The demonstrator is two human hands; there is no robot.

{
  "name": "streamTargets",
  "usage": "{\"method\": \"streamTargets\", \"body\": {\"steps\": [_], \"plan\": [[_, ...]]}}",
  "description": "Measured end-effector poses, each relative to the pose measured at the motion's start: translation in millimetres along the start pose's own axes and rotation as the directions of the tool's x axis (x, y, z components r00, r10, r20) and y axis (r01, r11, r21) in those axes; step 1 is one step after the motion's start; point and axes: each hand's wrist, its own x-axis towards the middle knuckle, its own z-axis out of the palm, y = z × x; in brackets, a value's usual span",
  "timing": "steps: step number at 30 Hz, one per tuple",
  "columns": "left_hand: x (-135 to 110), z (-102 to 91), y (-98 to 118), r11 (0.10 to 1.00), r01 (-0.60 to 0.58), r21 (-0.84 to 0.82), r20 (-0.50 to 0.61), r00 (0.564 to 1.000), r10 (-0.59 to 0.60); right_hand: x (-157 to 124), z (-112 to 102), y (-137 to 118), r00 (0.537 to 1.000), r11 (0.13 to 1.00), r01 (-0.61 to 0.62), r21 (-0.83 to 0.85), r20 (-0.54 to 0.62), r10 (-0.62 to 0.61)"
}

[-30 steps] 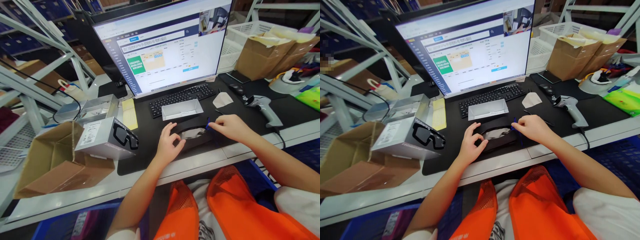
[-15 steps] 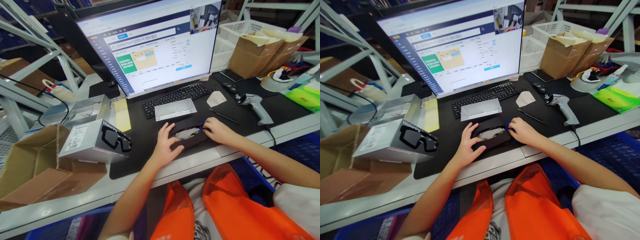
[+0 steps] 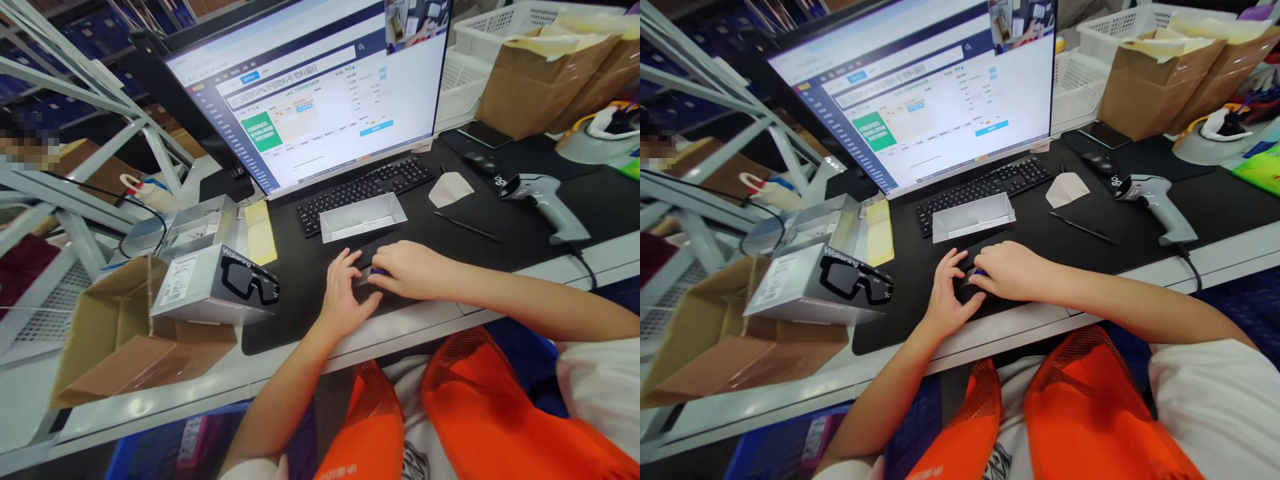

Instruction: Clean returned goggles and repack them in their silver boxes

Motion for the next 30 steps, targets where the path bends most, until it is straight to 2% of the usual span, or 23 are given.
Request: {"method": "streamTargets", "body": {"steps": [3,5,7,10,12,15,17,19,23,25,28,30], "plan": [[2,-2.9,-2,0.998,-0.052,0.026,0.035,0.998,0.051,-5,7,-1,0.990,0.989,0.129,0.072,0.049,-0.133],[3,-6.0,-2,0.995,-0.079,0.061,0.095,0.993,0.073,-19,5,9,0.986,0.974,0.162,0.159,0.015,-0.167],[3,-8.5,-2,0.993,-0.089,0.079,0.126,0.989,0.079,-38,3,24,0.991,0.968,0.123,0.219,-0.084,-0.107],[3,-9.1,-4,0.996,-0.062,0.064,0.122,0.991,0.053,-63,7,49,0.974,0.971,-0.011,0.237,-0.216,0.064],[3,-7.2,-6,0.999,-0.010,0.040,0.103,0.995,0.006,-75,15,61,0.968,0.969,-0.067,0.237,-0.220,0.120],[3,-2.8,-8,0.998,0.062,-0.006,0.029,0.998,-0.061,-81,27,67,0.972,0.963,-0.072,0.259,-0.197,0.125],[3,-0.7,-8,0.995,0.082,-0.052,-0.031,0.996,-0.084,-79,29,66,0.973,0.964,-0.051,0.262,-0.205,0.107],[4,-0.6,-8,0.996,0.064,-0.069,-0.037,0.997,-0.066,-71,25,65,0.978,0.970,-0.021,0.242,-0.198,0.070],[5,-5.7,-4,0.999,-0.038,-0.002,0.082,0.996,0.038,-50,8,66,0.996,0.993,0.035,0.115,-0.084,-0.026],[5,-8.7,-1,0.997,-0.066,0.030,0.129,0.990,0.061,-39,4,63,0.990,0.997,0.074,0.032,-0.123,-0.069],[3,-11.5,1,0.992,-0.093,0.088,0.175,0.982,0.076,-25,16,55,0.962,0.985,0.155,-0.074,-0.216,-0.167],[4,-12.8,2,0.992,-0.071,0.108,0.170,0.984,0.052,-17,30,48,0.961,0.977,0.167,-0.135,-0.200,-0.192]]}}
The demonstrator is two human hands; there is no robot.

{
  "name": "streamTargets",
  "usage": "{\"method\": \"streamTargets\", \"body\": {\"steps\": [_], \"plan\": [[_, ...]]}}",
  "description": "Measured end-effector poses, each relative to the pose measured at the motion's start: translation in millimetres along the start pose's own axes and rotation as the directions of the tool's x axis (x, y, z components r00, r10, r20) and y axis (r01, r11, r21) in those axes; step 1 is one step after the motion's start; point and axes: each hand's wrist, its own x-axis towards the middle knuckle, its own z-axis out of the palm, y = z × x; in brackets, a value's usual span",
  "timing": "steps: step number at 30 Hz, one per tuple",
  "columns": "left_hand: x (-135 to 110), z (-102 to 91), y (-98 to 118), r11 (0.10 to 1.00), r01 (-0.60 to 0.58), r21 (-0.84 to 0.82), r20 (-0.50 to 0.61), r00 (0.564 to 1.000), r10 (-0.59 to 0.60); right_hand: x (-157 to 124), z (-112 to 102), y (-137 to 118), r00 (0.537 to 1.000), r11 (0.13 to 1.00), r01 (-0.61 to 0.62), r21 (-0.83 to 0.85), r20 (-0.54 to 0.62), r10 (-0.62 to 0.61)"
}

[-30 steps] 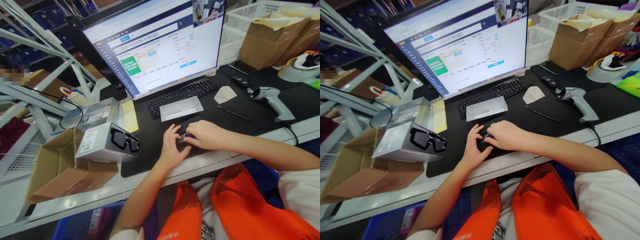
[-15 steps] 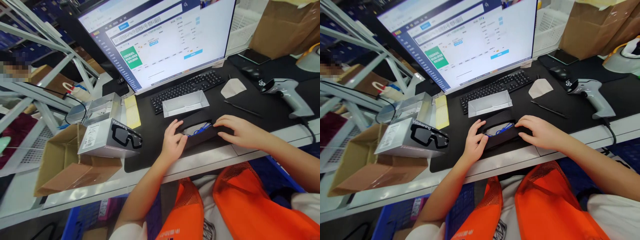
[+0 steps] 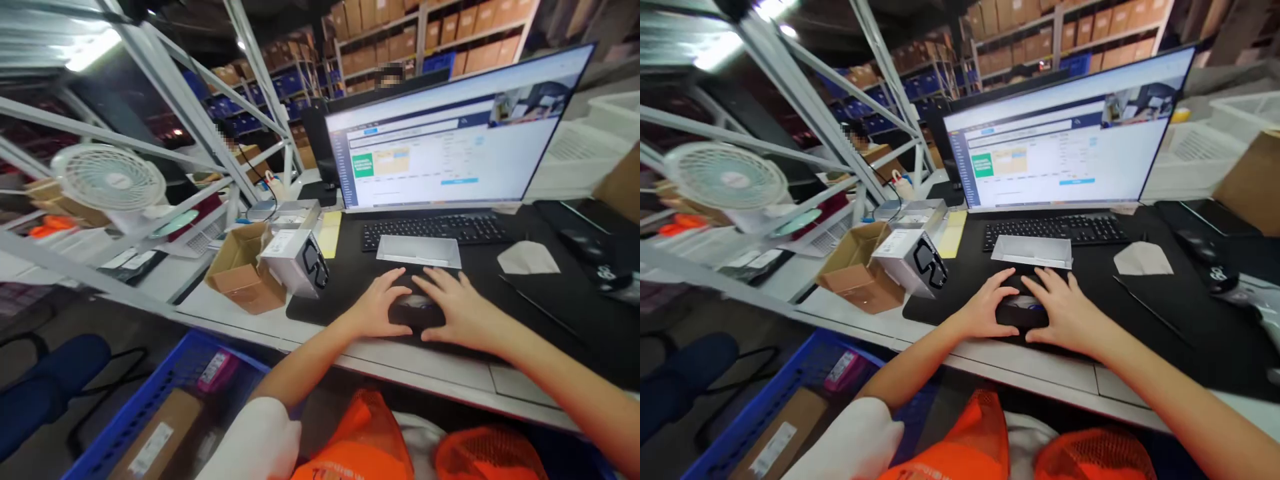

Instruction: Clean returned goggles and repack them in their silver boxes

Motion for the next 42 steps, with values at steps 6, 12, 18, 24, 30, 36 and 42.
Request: {"method": "streamTargets", "body": {"steps": [6,12,18,24,30,36,42], "plan": [[7,-8.0,15,0.996,0.077,-0.050,-0.023,0.997,-0.078,3,3,-5,0.999,0.999,0.037,0.037,-0.041,-0.035],[0,-7.8,18,0.945,0.130,-0.301,-0.180,0.965,-0.190,-22,-38,18,0.995,0.994,-0.033,0.102,-0.093,0.042],[9,7.1,1,0.856,0.361,-0.370,-0.133,0.891,-0.433,-29,-52,34,0.986,0.972,-0.162,0.172,-0.001,0.165],[15,-1.1,0,0.949,0.281,-0.142,-0.102,0.950,-0.297,-27,-46,35,0.987,0.968,-0.154,0.200,0.072,0.142],[10,-10.0,-7,0.941,0.332,-0.069,0.106,0.940,-0.324,-19,-40,28,0.985,0.984,-0.087,0.155,0.160,0.062],[10,-29.0,-6,0.719,0.594,-0.362,0.240,0.804,-0.544,-8,-31,9,0.962,0.999,-0.036,-0.012,0.270,0.038],[72,-12.9,57,0.930,0.363,-0.052,0.236,0.909,-0.342,2,-10,-6,0.970,0.997,-0.060,-0.048,0.234,0.070]]}}
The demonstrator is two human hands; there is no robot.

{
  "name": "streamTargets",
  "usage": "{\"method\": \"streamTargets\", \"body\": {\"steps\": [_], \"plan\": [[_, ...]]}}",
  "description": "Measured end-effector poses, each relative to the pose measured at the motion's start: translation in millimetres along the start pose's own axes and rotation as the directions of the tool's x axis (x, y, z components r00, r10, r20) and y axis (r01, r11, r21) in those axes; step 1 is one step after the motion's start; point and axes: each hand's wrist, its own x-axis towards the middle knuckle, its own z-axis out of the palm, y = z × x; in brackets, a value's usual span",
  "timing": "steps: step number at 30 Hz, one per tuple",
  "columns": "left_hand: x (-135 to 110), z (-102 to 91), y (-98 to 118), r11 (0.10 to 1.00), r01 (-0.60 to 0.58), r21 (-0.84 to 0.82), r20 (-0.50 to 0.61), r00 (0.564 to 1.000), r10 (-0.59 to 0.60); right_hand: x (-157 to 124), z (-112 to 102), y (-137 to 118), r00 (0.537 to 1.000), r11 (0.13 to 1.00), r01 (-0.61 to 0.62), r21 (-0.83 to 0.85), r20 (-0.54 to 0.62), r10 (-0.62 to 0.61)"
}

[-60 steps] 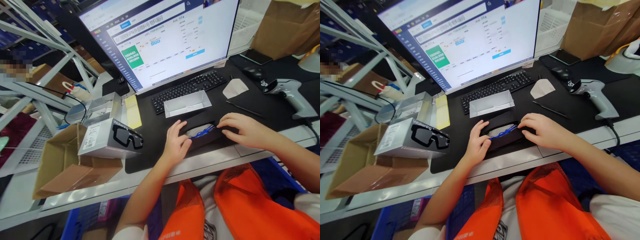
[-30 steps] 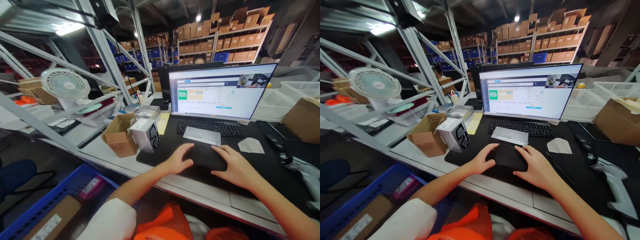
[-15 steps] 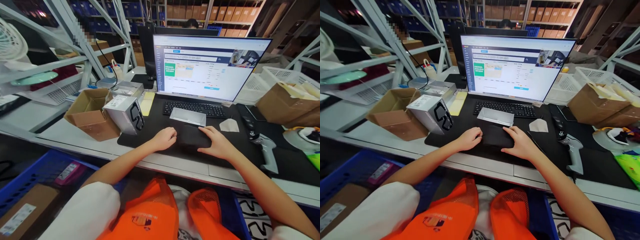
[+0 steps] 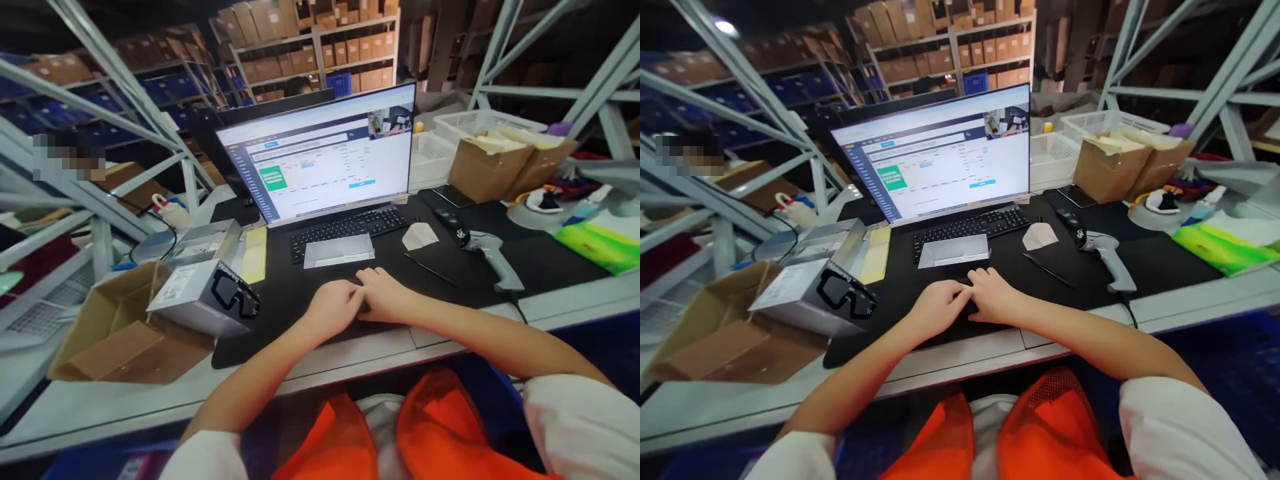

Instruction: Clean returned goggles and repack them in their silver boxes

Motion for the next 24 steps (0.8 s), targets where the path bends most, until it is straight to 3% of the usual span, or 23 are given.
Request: {"method": "streamTargets", "body": {"steps": [2,4,7,10,15,20,24], "plan": [[11,8.1,12,0.993,-0.093,0.070,0.065,0.994,0.089,-1,6,4,0.998,0.992,0.009,0.128,-0.062,-0.001],[14,8.9,8,0.988,-0.156,-0.008,0.081,0.984,0.157,-2,10,8,0.988,0.968,0.010,0.251,-0.149,0.028],[6,-0.7,-19,0.954,-0.288,-0.081,0.017,0.957,0.290,2,9,5,0.971,0.953,-0.031,0.302,-0.215,0.100],[-4,-6.9,-52,0.931,-0.360,-0.060,-0.041,0.933,0.358,17,6,-6,0.973,0.963,-0.019,0.270,-0.215,0.079],[-16,14.1,-88,0.930,-0.366,0.039,-0.061,0.928,0.368,34,1,-15,0.972,0.953,-0.051,0.299,-0.206,0.117],[-24,24.1,-87,0.943,-0.285,0.172,0.033,0.958,0.284,-10,11,18,0.885,0.926,0.015,0.377,-0.435,0.163],[-25,18.5,-84,0.948,-0.268,0.172,0.008,0.963,0.271,-45,19,44,0.829,0.830,-0.092,0.549,-0.420,0.370]]}}
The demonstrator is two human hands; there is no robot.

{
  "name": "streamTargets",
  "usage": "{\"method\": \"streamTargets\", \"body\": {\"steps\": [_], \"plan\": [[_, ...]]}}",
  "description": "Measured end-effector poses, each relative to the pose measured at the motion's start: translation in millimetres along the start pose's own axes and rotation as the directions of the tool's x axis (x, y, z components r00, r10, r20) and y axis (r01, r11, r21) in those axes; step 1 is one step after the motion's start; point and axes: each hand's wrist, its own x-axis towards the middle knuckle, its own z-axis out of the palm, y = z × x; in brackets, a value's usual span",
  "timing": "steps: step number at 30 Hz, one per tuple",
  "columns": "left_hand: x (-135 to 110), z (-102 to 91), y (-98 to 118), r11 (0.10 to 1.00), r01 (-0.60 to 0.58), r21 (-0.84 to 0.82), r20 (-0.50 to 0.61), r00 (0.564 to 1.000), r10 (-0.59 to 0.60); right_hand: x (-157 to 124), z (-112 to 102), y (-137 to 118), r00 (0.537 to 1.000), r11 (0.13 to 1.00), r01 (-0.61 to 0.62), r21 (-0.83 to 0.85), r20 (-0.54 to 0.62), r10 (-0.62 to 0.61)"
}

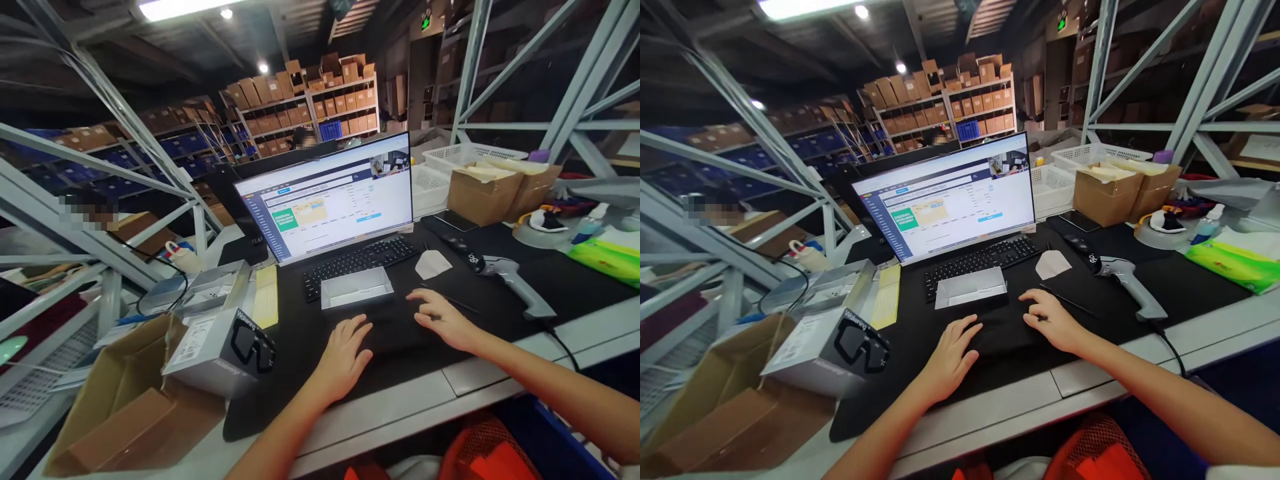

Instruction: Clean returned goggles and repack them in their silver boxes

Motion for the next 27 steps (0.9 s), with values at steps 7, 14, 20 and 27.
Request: {"method": "streamTargets", "body": {"steps": [7,14,20,27], "plan": [[-8,-16.7,-7,0.940,-0.339,0.021,-0.288,0.899,0.331,45,30,-89,0.990,0.977,0.101,0.190,0.080,-0.118],[-15,-37.4,-9,0.954,-0.296,0.044,-0.430,0.856,0.285,96,66,-150,0.920,0.942,0.302,0.144,0.213,-0.328],[-12,-42.8,-8,0.966,-0.258,0.018,-0.407,0.881,0.243,93,36,-97,0.987,0.983,0.148,0.106,0.050,-0.154],[-11,-45.0,-11,0.942,-0.331,0.059,-0.553,0.775,0.307,41,26,-54,0.965,0.808,-0.258,0.530,0.179,0.191]]}}
